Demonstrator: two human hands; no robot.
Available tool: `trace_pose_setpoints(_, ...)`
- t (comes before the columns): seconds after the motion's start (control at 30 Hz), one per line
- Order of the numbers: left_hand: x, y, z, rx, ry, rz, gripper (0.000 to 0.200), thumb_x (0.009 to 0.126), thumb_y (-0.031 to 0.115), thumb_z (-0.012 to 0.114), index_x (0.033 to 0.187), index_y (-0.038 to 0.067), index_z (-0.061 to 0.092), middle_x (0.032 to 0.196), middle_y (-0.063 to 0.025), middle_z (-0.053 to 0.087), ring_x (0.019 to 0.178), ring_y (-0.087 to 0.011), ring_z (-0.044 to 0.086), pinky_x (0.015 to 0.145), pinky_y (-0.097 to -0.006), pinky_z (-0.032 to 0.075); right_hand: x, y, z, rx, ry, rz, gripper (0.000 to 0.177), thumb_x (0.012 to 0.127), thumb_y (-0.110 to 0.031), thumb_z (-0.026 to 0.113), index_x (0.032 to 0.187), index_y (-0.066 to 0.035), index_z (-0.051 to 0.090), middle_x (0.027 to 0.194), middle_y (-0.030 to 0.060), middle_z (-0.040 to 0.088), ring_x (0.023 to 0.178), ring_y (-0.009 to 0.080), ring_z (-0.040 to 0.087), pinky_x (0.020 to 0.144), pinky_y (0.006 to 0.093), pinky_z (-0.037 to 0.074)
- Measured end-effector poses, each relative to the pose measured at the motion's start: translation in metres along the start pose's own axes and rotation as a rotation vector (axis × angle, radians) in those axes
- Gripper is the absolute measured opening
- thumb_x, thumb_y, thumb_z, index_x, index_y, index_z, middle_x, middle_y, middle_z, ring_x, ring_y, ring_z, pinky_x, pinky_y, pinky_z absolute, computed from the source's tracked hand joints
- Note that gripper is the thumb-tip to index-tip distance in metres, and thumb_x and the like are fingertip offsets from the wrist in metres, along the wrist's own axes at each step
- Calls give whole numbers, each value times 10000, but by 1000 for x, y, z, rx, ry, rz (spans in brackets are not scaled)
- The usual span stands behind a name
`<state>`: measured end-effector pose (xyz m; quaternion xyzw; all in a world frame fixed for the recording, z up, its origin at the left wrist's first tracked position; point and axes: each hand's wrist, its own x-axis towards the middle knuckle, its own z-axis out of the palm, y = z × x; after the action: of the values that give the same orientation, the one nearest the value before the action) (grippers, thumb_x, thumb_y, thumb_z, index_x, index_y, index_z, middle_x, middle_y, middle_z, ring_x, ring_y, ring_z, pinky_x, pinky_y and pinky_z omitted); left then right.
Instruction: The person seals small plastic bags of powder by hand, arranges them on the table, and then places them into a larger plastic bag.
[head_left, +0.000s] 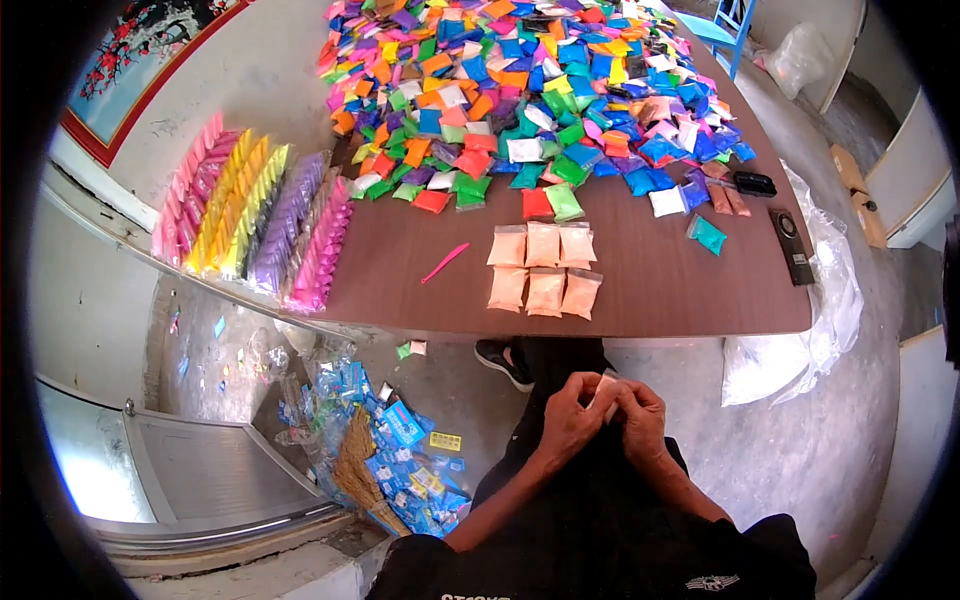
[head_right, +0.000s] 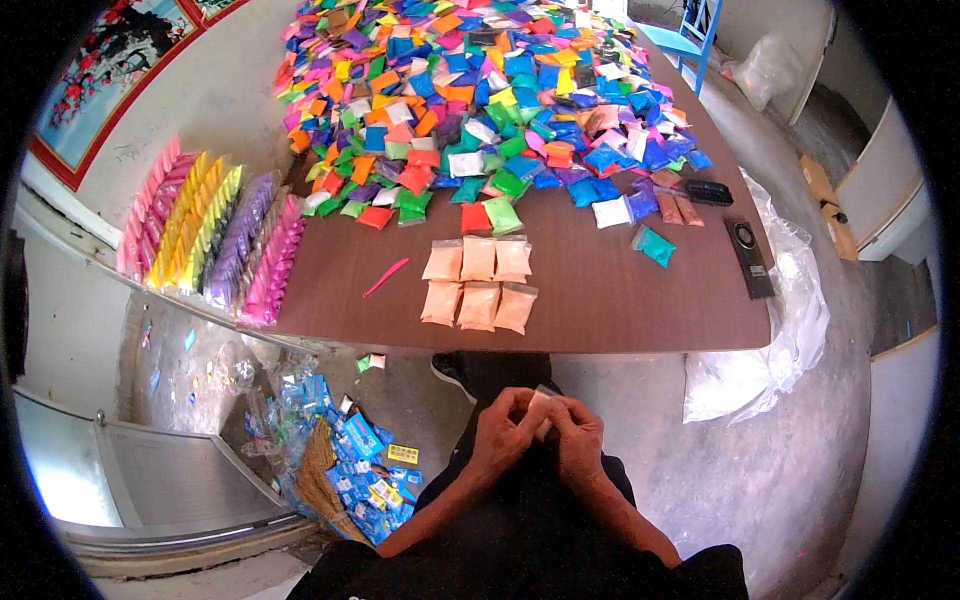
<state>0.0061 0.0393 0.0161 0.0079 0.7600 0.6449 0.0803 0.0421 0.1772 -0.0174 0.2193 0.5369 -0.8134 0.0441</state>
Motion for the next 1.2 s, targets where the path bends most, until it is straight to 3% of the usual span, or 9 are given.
trace_pose_setpoints(0.07, -1, 7, -5, 61, -124, -63, 271, 1045, 254, 676, 1055, -15, 703, 937, -93, 752, 855, -146, 701, 751, -298, 550, 2, 4, 0, 63, 53, -23, 202, 1049, -199, 662, 1120, -27, 743, 987, 50, 709, 880, 122, 642, 821, 264, 550)
trace_pose_setpoints(0.2, 0, -7, -5, 3, -131, -38, 253, 1041, 243, 679, 1049, -9, 703, 912, -77, 745, 835, -126, 681, 741, -291, 538, 5, 6, -2, 73, 67, -21, 204, 1043, -214, 662, 1081, -26, 732, 944, 42, 693, 836, 112, 625, 771, 253, 532)
trace_pose_setpoints(0.3, 2, -8, -11, -8, -185, -63, 236, 1038, 229, 681, 1043, -7, 700, 886, -59, 736, 809, -111, 656, 718, -287, 522, 7, 0, -7, 104, -20, 71, 211, 1038, -233, 661, 1037, -31, 719, 896, 21, 667, 788, 99, 595, 708, 236, 491)
trace_pose_setpoints(0.37, 4, -13, -13, 26, -178, -33, 227, 1021, 222, 701, 990, -2, 689, 804, -89, 713, 710, -107, 624, 645, -292, 501, 10, -5, -10, 4, -77, 138, 217, 1042, -245, 653, 1038, -35, 710, 872, 4, 648, 741, 90, 567, 663, 226, 453)
trace_pose_setpoints(0.47, 3, -10, -18, -14, -197, -68, 236, 1023, 233, 703, 1008, -3, 698, 833, -70, 726, 741, -95, 630, 665, -288, 511, 11, -8, -15, -51, -153, 131, 206, 1041, -230, 657, 1068, -33, 706, 878, 11, 658, 727, 91, 569, 653, 223, 449)
trace_pose_setpoints(0.67, -1, -15, -14, -126, -204, -205, 265, 1025, 255, 703, 1047, -9, 716, 899, -28, 728, 781, -91, 632, 698, -270, 517, 10, 5, -9, 160, 7, 107, 167, 1031, -186, 673, 1094, -36, 708, 896, 19, 672, 720, 88, 572, 637, 241, 460)
trace_pose_setpoints(0.77, 0, -10, -18, -147, -266, -293, 265, 1038, 258, 672, 1095, 4, 718, 911, -27, 705, 811, -96, 624, 727, -268, 505, 13, 13, -14, 190, -9, 72, 195, 1030, -208, 678, 1106, -30, 705, 907, 21, 675, 722, 88, 569, 629, 240, 458)
trace_pose_setpoints(1.07, 5, -15, -31, 100, -284, -116, 249, 1023, 247, 697, 1026, 0, 730, 857, -31, 723, 755, -97, 632, 674, -279, 500, 15, -13, -13, -43, -128, 194, 270, 1009, -286, 714, 1092, -29, 720, 881, 11, 657, 717, 77, 543, 617, 228, 424)
trace_pose_setpoints(1.2, 1, -14, -26, -39, -253, -168, 245, 1016, 241, 708, 1063, 2, 733, 882, -39, 727, 759, -99, 641, 683, -276, 507, 14, -1, -14, -25, -105, 108, 257, 1014, -283, 714, 1075, -33, 726, 886, 7, 659, 718, 73, 540, 610, 227, 421)
